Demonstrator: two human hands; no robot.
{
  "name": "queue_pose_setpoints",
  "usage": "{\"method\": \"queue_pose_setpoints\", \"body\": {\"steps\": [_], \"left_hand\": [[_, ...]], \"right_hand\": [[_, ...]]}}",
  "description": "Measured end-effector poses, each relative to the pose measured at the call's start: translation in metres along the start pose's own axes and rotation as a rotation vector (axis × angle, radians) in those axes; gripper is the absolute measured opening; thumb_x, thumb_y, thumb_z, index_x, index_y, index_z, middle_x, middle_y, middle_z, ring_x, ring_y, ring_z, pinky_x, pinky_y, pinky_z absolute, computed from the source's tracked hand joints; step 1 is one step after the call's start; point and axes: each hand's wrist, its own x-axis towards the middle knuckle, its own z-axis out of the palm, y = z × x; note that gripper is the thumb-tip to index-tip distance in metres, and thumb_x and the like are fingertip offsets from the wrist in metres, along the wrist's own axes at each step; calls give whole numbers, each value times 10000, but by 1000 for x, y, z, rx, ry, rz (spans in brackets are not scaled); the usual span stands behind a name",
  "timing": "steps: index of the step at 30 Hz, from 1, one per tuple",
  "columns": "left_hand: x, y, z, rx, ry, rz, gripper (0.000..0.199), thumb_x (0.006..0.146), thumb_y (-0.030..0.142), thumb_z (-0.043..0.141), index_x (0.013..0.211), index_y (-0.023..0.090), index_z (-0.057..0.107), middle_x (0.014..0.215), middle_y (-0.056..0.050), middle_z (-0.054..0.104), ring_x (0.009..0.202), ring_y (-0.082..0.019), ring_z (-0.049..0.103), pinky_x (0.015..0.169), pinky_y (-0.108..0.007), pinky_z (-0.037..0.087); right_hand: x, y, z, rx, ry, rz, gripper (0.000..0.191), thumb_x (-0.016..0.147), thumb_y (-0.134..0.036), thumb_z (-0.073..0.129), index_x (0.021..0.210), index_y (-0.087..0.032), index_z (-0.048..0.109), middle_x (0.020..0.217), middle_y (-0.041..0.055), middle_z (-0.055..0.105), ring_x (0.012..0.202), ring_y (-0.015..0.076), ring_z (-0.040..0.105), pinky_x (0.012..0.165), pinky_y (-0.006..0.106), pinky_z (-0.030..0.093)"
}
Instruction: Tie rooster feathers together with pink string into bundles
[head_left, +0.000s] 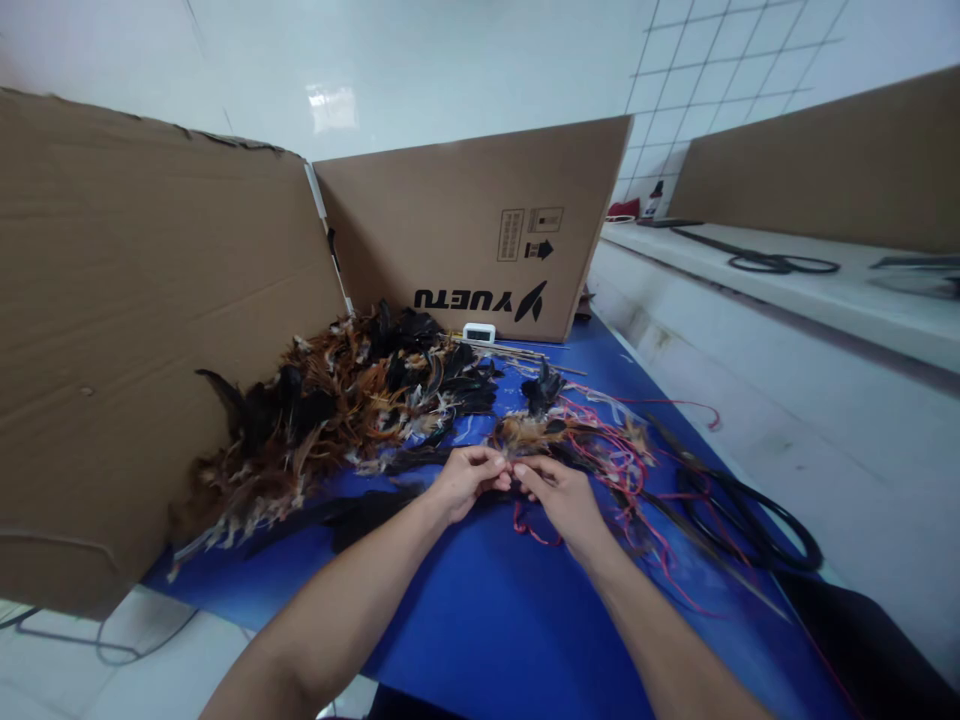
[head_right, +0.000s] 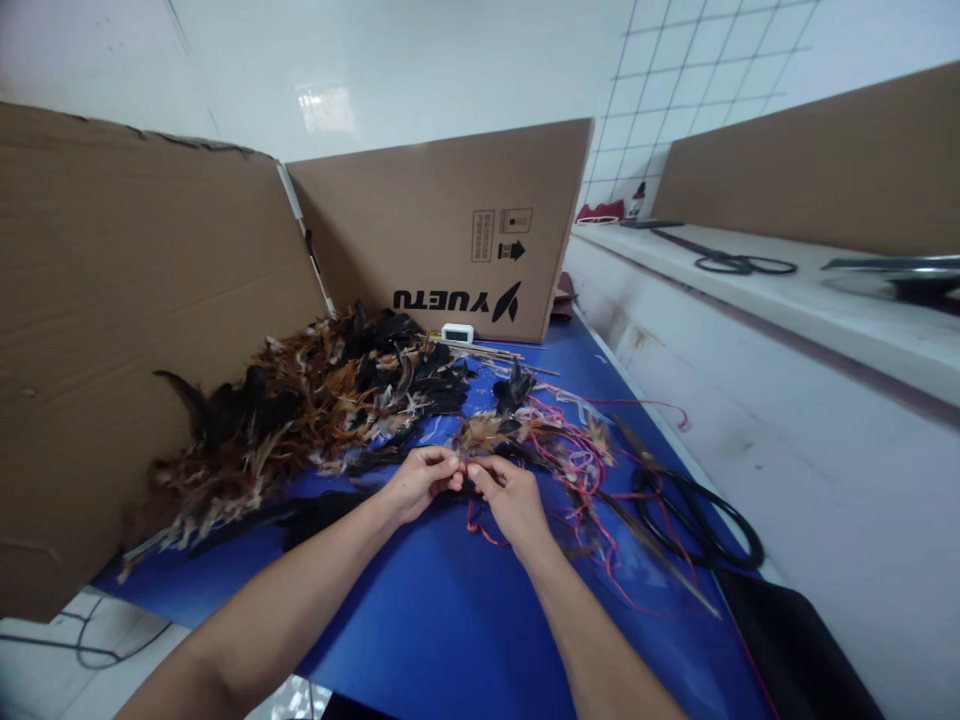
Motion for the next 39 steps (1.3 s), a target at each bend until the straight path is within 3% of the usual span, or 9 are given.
{"method": "queue_pose_setpoints", "body": {"steps": [7, 15, 20, 26, 32, 35, 39], "left_hand": [[-1, 1, 2, 83, 20, 19, 396, 527, 393, 815, 684, 78, 632, 591, -32, 610, 535, -101, 564, 605, -251, 457], [0, -1, 1, 90, 16, 22, 400, 529, 399, 810, 691, 78, 636, 594, -29, 604, 527, -97, 553, 591, -247, 449], [0, -1, 0, 106, -3, 27, 394, 540, 405, 802, 695, 81, 640, 596, -27, 604, 526, -92, 550, 584, -236, 441], [-1, -2, 0, 161, -60, 33, 376, 573, 413, 782, 678, 85, 632, 582, -37, 612, 522, -100, 552, 579, -237, 439], [1, -4, -2, 202, -61, 24, 401, 562, 441, 780, 674, 86, 632, 556, -30, 604, 508, -105, 551, 575, -243, 435], [1, -4, -1, 203, -46, 14, 396, 558, 431, 785, 673, 84, 631, 562, -31, 607, 518, -109, 561, 586, -246, 437], [0, -3, 0, 180, -27, 13, 393, 555, 418, 790, 684, 80, 636, 573, -35, 612, 519, -106, 559, 582, -243, 432]], "right_hand": [[-1, 1, -6, -291, -23, -134, 215, 771, -352, 545, 785, -188, 684, 752, 40, 697, 668, 184, 616, 642, 298, 448], [1, 1, -1, -97, 3, -41, 202, 735, -362, 582, 730, -166, 634, 667, 33, 644, 616, 162, 569, 589, 280, 438], [-1, -5, -1, 80, -44, 80, 303, 705, -449, 620, 754, -152, 659, 643, 45, 641, 554, 151, 554, 502, 263, 431], [-1, -7, -6, 12, -92, 46, 229, 677, -371, 649, 673, -145, 686, 594, 38, 638, 512, 136, 521, 502, 265, 403], [4, 2, -12, -60, -135, -91, 134, 702, -273, 625, 762, -175, 692, 773, 53, 697, 728, 203, 616, 699, 332, 462], [4, 7, -11, -94, -142, -90, 125, 721, -269, 598, 732, -174, 680, 729, 44, 678, 667, 183, 594, 644, 311, 457], [1, 3, -8, -26, -115, 17, 167, 709, -318, 613, 727, -159, 661, 637, 34, 634, 561, 159, 547, 519, 278, 427]]}}
